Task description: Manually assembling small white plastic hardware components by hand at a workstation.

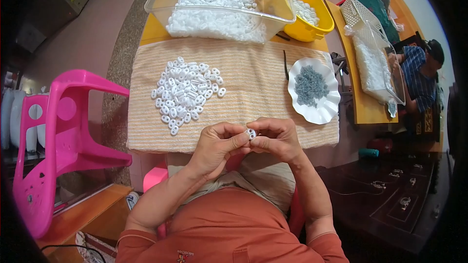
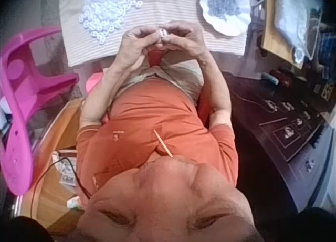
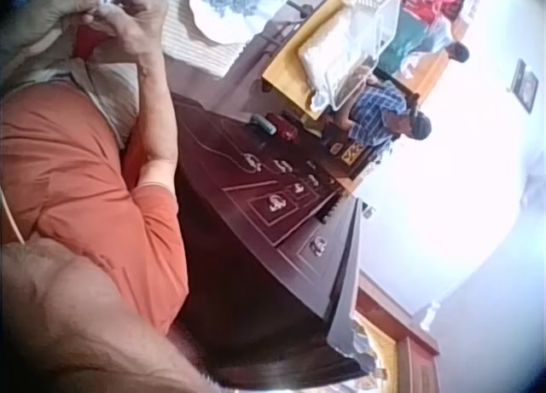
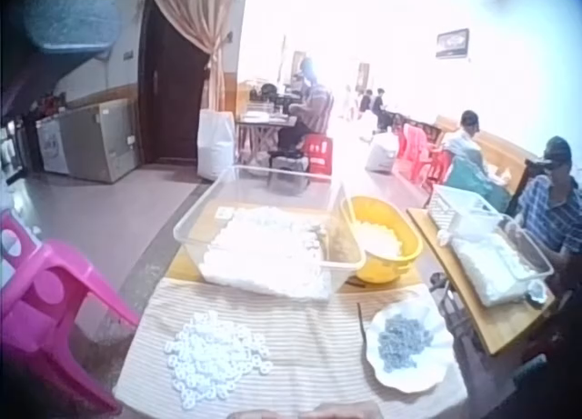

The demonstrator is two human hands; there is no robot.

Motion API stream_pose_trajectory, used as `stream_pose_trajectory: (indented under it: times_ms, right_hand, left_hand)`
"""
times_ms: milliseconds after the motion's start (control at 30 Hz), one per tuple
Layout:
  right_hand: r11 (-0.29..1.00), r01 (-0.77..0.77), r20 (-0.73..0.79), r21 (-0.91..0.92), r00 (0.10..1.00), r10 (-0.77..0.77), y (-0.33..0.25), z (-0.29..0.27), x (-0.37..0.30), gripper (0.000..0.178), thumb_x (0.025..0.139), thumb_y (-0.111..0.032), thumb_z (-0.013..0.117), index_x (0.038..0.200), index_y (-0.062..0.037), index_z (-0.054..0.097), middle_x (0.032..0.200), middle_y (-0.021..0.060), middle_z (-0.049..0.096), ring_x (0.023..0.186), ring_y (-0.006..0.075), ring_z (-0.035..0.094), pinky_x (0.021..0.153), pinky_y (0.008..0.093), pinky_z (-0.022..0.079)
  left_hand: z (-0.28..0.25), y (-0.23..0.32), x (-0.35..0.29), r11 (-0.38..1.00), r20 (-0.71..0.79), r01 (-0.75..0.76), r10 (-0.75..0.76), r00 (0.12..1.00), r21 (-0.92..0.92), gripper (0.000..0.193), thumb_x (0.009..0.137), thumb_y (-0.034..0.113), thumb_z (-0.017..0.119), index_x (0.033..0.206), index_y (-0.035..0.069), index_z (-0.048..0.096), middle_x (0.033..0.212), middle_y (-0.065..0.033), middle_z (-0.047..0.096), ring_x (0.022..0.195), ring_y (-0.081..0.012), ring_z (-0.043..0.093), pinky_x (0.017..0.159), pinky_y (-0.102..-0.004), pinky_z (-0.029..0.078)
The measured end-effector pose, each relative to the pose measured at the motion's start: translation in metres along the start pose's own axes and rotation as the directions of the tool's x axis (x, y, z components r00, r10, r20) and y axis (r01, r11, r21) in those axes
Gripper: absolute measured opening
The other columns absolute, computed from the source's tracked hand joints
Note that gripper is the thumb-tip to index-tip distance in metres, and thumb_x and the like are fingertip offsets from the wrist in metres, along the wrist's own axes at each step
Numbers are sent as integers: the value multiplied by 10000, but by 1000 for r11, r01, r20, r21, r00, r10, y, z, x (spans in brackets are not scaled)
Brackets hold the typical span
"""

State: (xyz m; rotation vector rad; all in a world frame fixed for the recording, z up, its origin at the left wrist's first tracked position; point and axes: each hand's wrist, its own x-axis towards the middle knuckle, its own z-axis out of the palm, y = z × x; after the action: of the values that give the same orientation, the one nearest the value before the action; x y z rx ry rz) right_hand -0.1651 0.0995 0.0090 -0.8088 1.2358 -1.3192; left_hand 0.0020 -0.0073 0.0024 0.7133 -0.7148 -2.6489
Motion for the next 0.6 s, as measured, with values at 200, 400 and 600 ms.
stream_pose_trajectory:
  times_ms: [200, 400, 600]
  right_hand:
    - [997, -37, -6, 72, 999, 38, -6, 5, 0, 322, 851, 58, 625, 1170, 57, 579, 974, 142, 670, 846, 174, 671, 699, 247, 571]
    - [998, -19, -14, 63, 1000, 20, -3, 5, 0, 306, 857, 49, 622, 1160, 58, 583, 997, 121, 648, 873, 172, 659, 735, 258, 566]
    - [978, 184, 56, -101, 982, -180, -2, 2, 6, 283, 846, 29, 641, 1128, 45, 612, 1068, 108, 564, 936, 170, 614, 804, 266, 527]
  left_hand:
    - [-2, -2, 1, 1000, 13, -7, 7, 1000, 0, 118, 855, 40, 667, 969, 13, 656, 923, -95, 684, 796, -149, 663, 687, -246, 575]
    - [-4, -4, 4, 1000, 47, -16, 17, 999, -21, 133, 860, 34, 658, 991, 26, 640, 935, -84, 677, 830, -139, 650, 709, -255, 564]
    - [0, 0, 4, 999, 86, -1, 5, 996, -45, 133, 872, 24, 641, 996, 42, 598, 923, -56, 646, 840, -135, 641, 724, -259, 561]
